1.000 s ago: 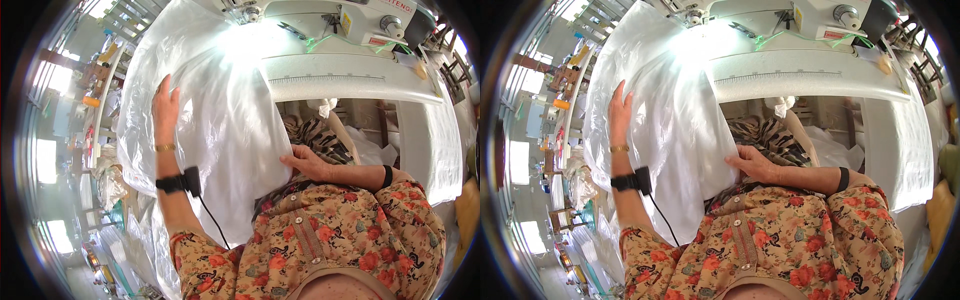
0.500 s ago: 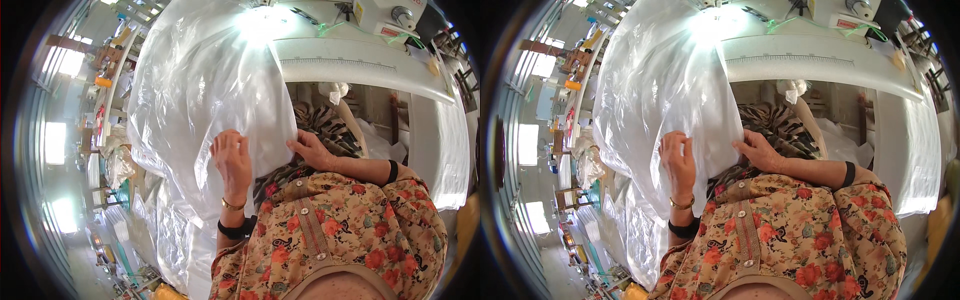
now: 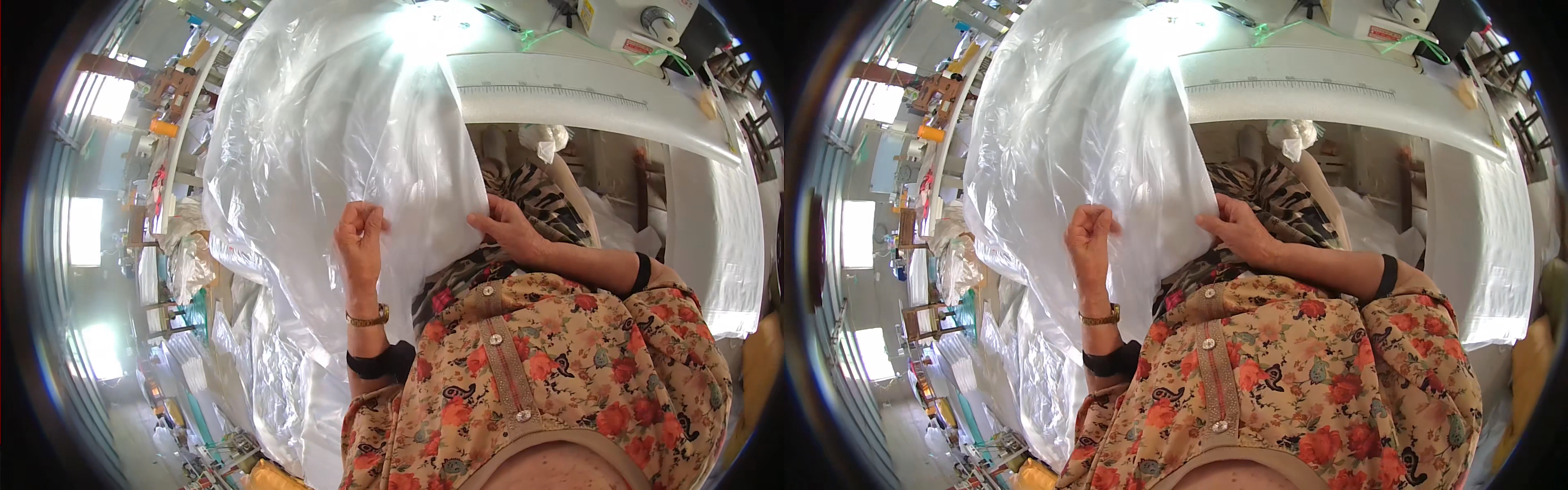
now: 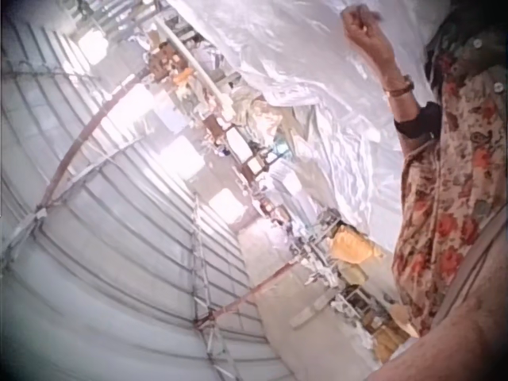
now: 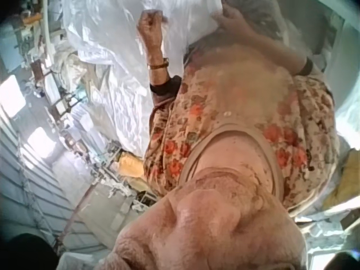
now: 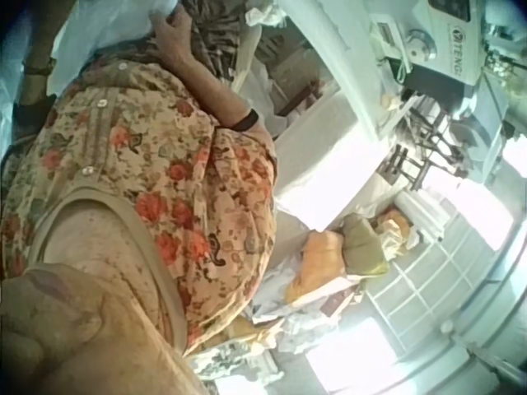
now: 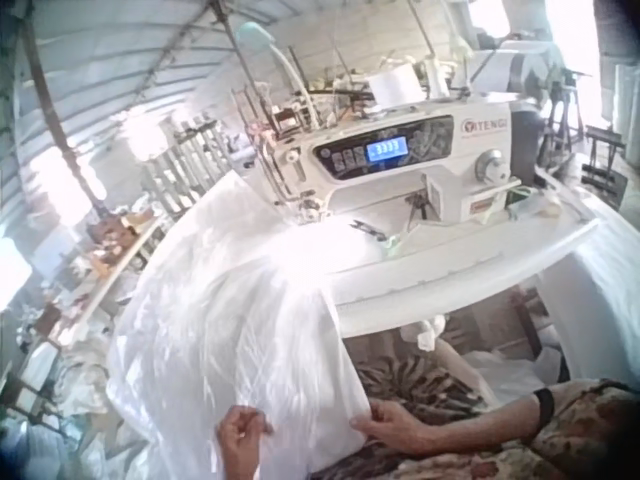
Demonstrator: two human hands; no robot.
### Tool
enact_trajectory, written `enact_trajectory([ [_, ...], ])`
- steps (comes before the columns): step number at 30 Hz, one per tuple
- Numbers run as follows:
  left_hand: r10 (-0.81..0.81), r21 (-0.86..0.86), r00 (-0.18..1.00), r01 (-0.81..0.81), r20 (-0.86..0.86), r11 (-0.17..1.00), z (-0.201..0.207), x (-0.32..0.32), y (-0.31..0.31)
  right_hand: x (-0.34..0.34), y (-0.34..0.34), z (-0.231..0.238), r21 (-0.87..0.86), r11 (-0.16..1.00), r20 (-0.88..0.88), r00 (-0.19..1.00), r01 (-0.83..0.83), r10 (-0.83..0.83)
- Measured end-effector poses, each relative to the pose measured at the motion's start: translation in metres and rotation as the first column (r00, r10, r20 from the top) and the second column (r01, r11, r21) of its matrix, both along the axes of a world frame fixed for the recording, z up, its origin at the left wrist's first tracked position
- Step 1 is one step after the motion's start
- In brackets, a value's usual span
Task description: The person folds the edges of a large plastic sheet by hand and guides it through a sewing machine to stitch the seams. They repeatedly reposition the material, fold new sections, and sew, occasionally using shears to trim the thread.
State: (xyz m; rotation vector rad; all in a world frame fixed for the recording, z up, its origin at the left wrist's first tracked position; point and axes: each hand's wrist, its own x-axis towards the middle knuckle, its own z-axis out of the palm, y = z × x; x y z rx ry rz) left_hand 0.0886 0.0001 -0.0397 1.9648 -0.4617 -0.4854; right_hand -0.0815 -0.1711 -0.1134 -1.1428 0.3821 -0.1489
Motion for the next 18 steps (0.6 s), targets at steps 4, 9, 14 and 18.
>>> enact_trajectory([
  [4, -0.074, 0.138, 0.348, -0.161, 0.934, 0.977, 0.018, -0.009, -0.003, 0.000, 0.001, -0.005, 0.003, 1.000, 0.030, 1.000, -0.007, 0.007],
  [9, -0.343, 0.266, 0.513, 0.219, 0.787, 0.939, 0.020, -0.059, -0.012, 0.004, 0.004, -0.014, -0.074, 0.997, 0.041, 0.999, 0.005, -0.002],
  [14, -0.447, 0.459, 0.413, 0.077, 0.793, 0.885, 0.006, -0.050, -0.033, 0.001, 0.007, -0.017, -0.057, 0.997, 0.044, 0.998, 0.043, -0.040],
  [18, -0.415, 0.355, 0.487, 0.215, 0.768, 0.910, 0.018, -0.054, -0.025, -0.001, 0.009, -0.013, -0.119, 0.993, -0.020, 0.999, 0.027, -0.029],
])
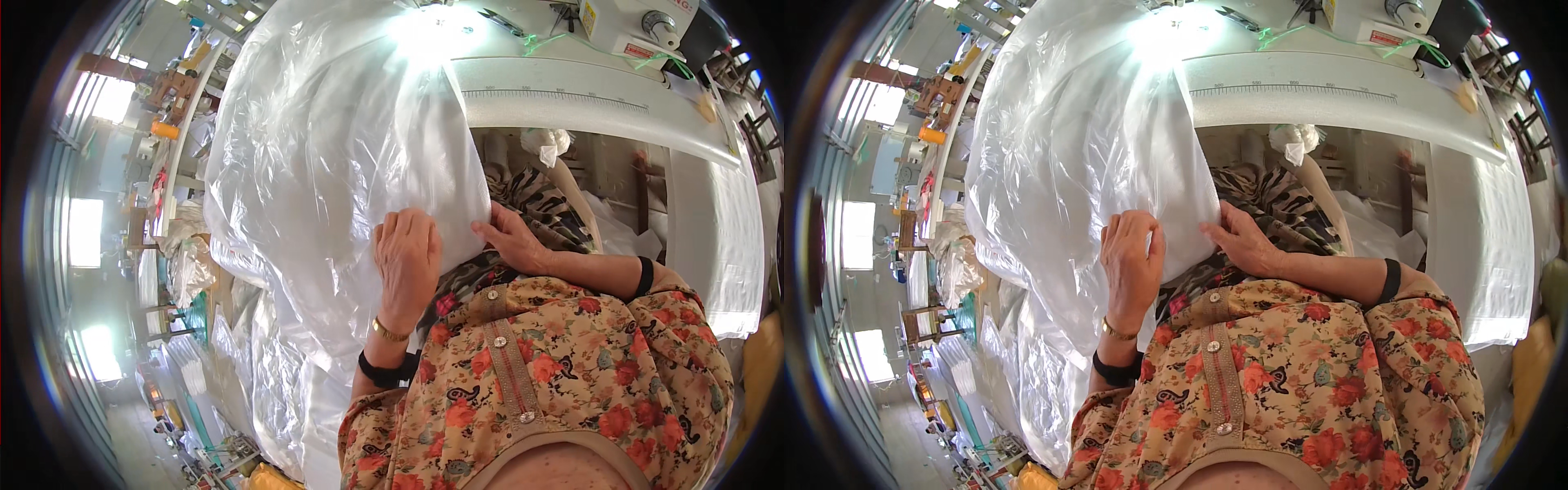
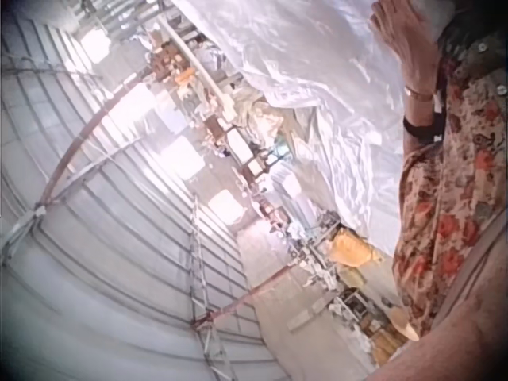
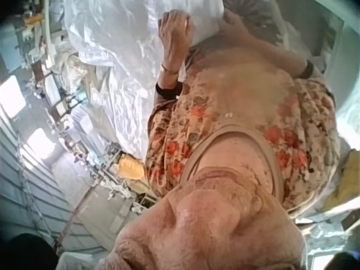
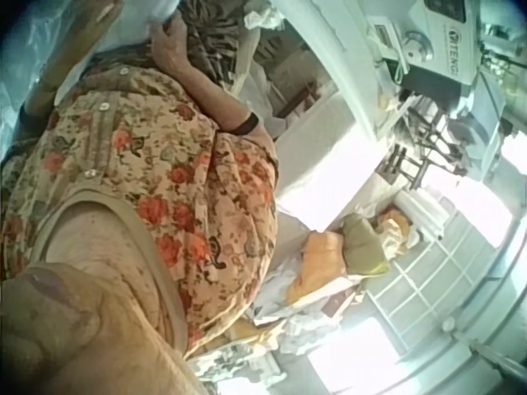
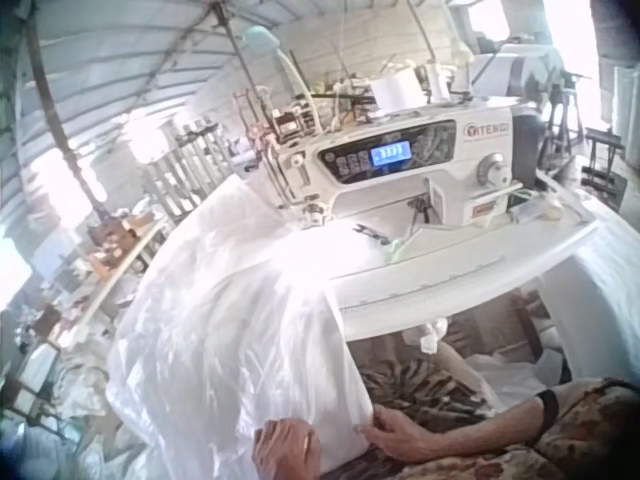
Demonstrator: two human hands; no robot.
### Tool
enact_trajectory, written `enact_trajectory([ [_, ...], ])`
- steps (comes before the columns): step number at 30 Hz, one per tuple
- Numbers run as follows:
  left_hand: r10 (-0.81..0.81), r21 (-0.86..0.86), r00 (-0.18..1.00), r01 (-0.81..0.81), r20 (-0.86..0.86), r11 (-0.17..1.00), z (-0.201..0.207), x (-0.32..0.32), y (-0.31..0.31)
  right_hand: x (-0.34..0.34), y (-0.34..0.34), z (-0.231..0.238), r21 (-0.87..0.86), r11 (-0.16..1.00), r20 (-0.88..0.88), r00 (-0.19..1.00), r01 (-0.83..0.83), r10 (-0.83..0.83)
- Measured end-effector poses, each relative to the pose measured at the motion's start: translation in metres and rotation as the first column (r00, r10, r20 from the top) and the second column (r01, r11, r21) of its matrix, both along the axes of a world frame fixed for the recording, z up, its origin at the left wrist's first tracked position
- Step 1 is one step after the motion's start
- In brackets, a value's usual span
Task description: The person folds the edges of a large plastic sheet by hand and guides it through a sewing machine to stitch the seams. They repeatedly reposition the material, fold new sections, and sew, occasionally using shears to trim the thread.
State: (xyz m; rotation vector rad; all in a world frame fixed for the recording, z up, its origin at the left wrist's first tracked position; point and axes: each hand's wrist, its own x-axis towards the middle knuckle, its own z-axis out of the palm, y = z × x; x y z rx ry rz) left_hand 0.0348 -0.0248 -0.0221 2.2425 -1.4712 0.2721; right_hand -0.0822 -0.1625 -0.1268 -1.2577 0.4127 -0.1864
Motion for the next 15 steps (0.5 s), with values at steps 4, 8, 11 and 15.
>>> enact_trajectory([
  [4, -0.132, -0.197, 0.866, 0.039, -0.482, 0.980, 0.010, -0.007, 0.002, 0.001, 0.003, 0.002, 0.006, 0.997, 0.079, 0.994, 0.071, -0.071],
  [8, -0.150, -0.155, 0.699, 0.056, -0.700, 0.986, -0.002, -0.008, -0.009, -0.003, 0.008, 0.006, -0.137, 0.986, 0.056, 0.995, 0.091, -0.084],
  [11, -0.098, -0.137, 0.515, -0.039, -0.852, 0.990, -0.014, -0.007, -0.009, -0.008, 0.008, 0.013, -0.278, 0.955, 0.144, 0.988, 0.102, -0.063],
  [15, -0.090, -0.163, 0.664, -0.048, -0.742, 0.985, -0.018, -0.008, -0.007, -0.011, 0.004, 0.023, -0.313, 0.949, 0.132, 0.991, 0.045, -0.003],
])
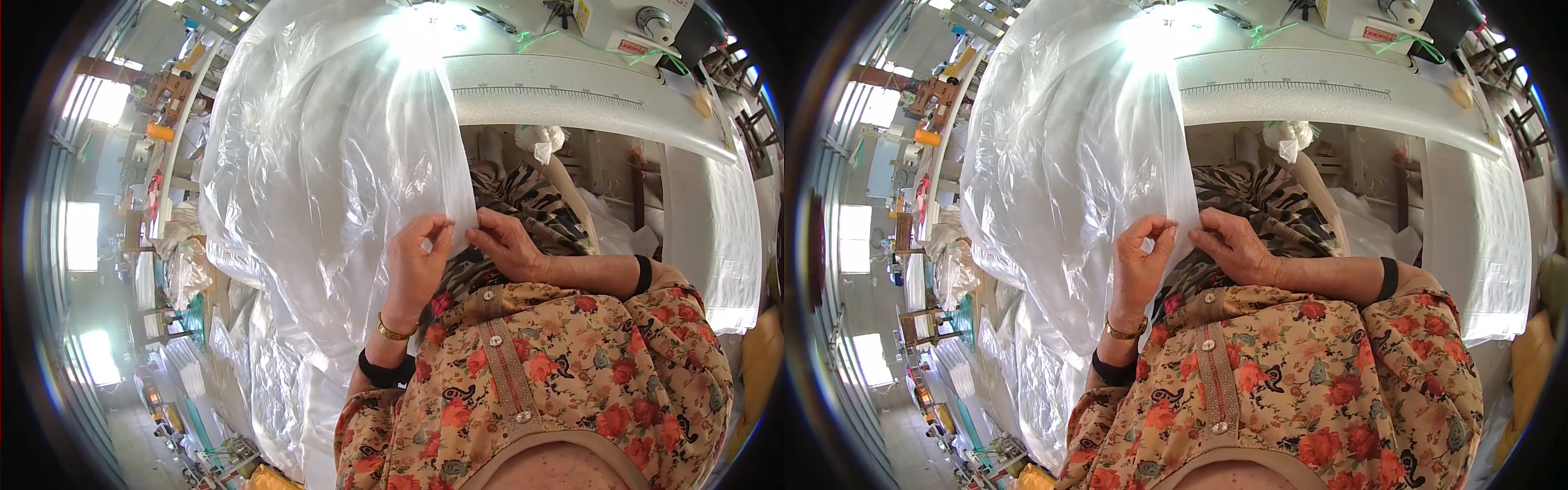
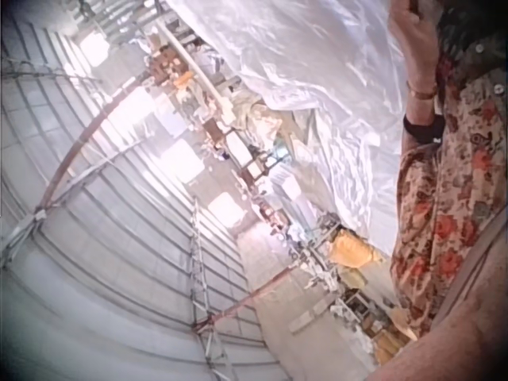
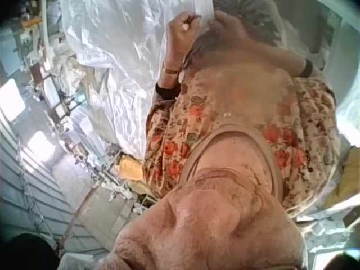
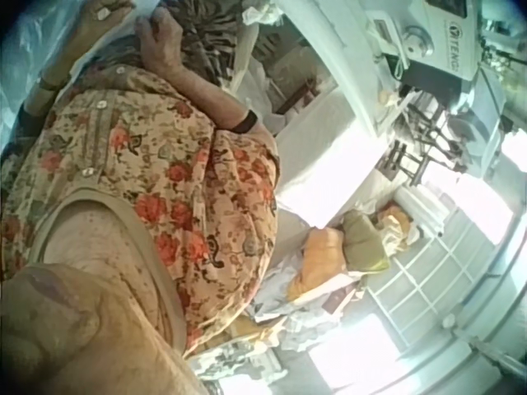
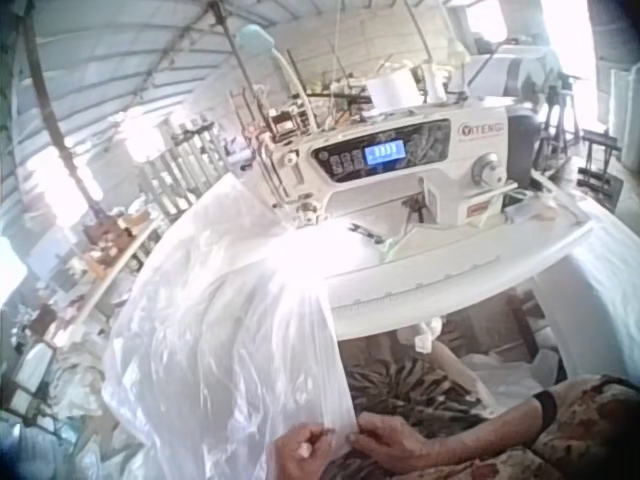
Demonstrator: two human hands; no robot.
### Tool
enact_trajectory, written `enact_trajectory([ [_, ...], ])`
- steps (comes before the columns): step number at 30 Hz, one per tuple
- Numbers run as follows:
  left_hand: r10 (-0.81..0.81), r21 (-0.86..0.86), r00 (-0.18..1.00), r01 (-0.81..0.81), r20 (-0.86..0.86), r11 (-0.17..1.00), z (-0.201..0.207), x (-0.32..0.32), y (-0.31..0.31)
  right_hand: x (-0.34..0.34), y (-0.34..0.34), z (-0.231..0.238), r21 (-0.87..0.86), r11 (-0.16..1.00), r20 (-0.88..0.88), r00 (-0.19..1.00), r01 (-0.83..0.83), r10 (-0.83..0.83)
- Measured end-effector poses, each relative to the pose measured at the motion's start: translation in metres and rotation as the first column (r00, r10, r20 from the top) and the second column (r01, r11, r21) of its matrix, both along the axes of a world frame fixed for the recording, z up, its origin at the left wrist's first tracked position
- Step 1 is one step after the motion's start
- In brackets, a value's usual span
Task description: The person folds the edges of a large plastic sheet by hand and guides it through a sewing machine to stitch the seams. They repeatedly reposition the material, fold new sections, and sew, occasionally using shears to trim the thread.
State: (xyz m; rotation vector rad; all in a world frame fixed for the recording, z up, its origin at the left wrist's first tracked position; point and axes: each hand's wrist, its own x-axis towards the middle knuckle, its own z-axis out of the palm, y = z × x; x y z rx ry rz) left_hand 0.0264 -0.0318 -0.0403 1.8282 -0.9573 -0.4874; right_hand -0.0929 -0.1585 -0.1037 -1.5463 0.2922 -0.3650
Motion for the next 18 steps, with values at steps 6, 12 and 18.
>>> enact_trajectory([
  [6, -0.055, 0.006, 0.809, 0.064, 0.586, 0.998, 0.007, 0.000, -0.005, 0.004, -0.002, 0.004, -0.197, 0.978, 0.111, 0.990, -0.065, 0.089],
  [12, -0.089, 0.032, 0.861, 0.084, 0.501, 0.996, 0.004, 0.003, -0.004, 0.012, 0.003, 0.016, -0.419, 0.897, 0.177, 0.956, -0.142, 0.234],
  [18, -0.003, 0.121, 0.995, -0.008, 0.095, 0.993, -0.003, 0.024, 0.008, 0.026, -0.019, 0.011, -0.748, 0.638, 0.154, 0.887, -0.184, 0.435],
])
